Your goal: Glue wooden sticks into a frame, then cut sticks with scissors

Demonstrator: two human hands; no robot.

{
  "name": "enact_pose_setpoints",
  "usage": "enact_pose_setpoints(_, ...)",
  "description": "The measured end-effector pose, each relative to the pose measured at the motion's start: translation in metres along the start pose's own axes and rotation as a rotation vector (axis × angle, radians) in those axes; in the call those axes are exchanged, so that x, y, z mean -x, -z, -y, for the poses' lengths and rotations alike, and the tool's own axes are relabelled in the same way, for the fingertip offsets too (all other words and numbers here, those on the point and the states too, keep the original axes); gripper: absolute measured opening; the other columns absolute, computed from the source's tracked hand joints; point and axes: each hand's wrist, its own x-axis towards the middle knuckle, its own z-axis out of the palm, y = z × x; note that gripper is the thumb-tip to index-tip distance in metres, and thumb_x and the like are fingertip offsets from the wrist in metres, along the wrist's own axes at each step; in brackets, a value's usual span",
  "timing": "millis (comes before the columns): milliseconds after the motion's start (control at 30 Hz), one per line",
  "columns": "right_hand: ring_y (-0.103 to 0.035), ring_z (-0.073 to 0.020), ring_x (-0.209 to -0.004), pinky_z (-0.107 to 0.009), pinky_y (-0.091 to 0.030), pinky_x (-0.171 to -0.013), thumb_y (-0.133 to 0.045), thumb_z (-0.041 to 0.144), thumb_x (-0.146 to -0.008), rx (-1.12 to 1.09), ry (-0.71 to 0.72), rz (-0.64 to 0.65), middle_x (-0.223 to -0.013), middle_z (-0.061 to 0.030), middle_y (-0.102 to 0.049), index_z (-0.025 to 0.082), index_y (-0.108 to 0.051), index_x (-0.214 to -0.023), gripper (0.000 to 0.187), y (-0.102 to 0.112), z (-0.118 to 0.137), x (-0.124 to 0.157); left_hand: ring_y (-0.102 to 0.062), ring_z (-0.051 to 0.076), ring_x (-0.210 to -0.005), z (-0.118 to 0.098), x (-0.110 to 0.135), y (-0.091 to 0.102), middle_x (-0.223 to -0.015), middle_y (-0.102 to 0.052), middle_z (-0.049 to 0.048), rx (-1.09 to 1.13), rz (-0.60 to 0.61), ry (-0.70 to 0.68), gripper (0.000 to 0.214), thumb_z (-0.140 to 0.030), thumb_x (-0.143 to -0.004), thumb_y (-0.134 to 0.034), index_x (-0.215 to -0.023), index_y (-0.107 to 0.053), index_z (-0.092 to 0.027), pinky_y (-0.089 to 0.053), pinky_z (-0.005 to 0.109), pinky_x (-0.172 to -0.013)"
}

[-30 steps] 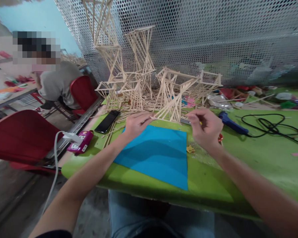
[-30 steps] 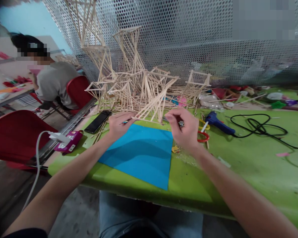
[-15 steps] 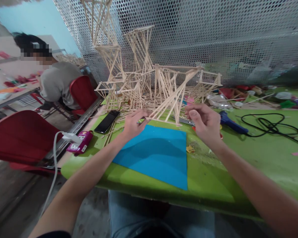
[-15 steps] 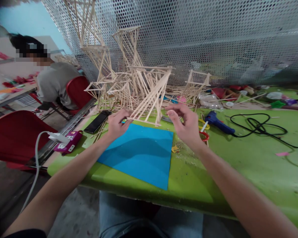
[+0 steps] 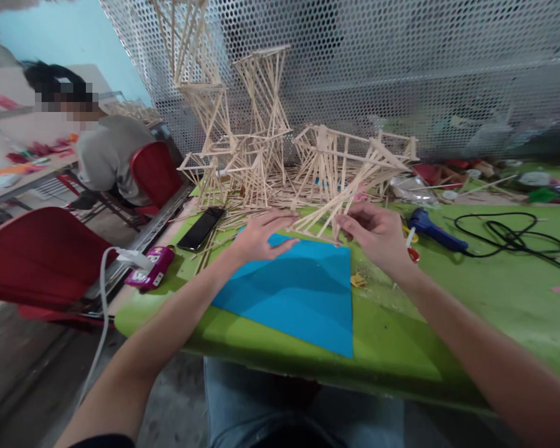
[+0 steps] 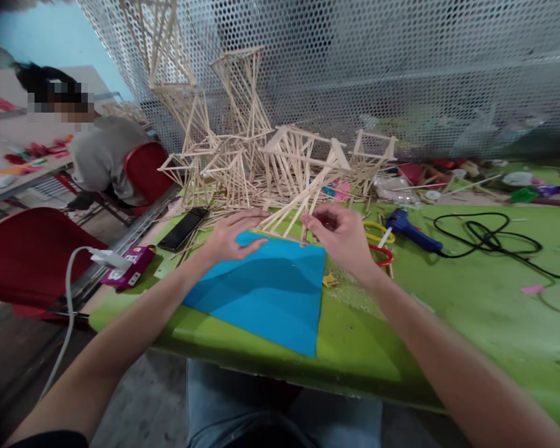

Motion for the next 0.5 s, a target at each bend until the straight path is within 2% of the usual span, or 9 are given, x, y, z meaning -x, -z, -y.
enact_pose_setpoints(133, -0.066, -0.0162, -0.057, -0.029, -0.053, -0.051, -0.081, 0.041, -0.089, 0.082, -0.002, -0.069, -0.070, -0.0031, -0.073, 0.021, -0.073, -0.079, 0.024, 0.000, -0.004, 0.001, -0.075, 0.021, -0.124, -0.003, 0.000, -0.004, -0.133, -0.078, 0.0099, -0.019, 0.006, -0.042, 0.028, -0.025, -0.100, -0.072, -0.128, -0.072, -0.021, -0.064, 0.034, -0.107)
enact_pose_setpoints(267, -0.070, -0.0200, -0.057, -0.032, -0.056, -0.052, -0.076, 0.039, -0.091, 0.307, 0.098, -0.104, -0.069, -0.0041, -0.075, 0.022, -0.072, -0.077, 0.022, 0.005, -0.006, 0.000, -0.076, 0.020, -0.122, -0.005, 0.001, -0.008, -0.132, -0.079, 0.0085, -0.102, 0.044, -0.084, 0.026, -0.025, -0.102, -0.069, -0.128, -0.074, -0.020, -0.063, 0.032, -0.108)
enact_pose_setpoints(400, -0.069, -0.0207, -0.057, -0.034, -0.055, -0.055, -0.073, 0.038, -0.092, 0.469, 0.172, -0.065, -0.068, -0.0034, -0.076, 0.023, -0.073, -0.076, 0.022, 0.011, -0.009, -0.005, -0.076, 0.019, -0.122, -0.005, 0.003, -0.008, -0.136, -0.077, 0.0063, -0.152, 0.117, -0.021, 0.028, -0.029, -0.104, -0.066, -0.131, -0.074, -0.024, -0.063, 0.031, -0.107)
enact_pose_setpoints(500, -0.064, -0.0185, -0.052, -0.033, -0.050, -0.054, -0.070, 0.038, -0.096, 0.540, 0.196, 0.002, -0.065, -0.0026, -0.073, 0.022, -0.072, -0.075, 0.026, 0.015, -0.011, -0.008, -0.076, 0.019, -0.123, -0.003, 0.004, -0.008, -0.136, -0.077, 0.0054, -0.141, 0.122, 0.007, 0.026, -0.030, -0.104, -0.067, -0.128, -0.076, -0.025, -0.062, 0.031, -0.108)
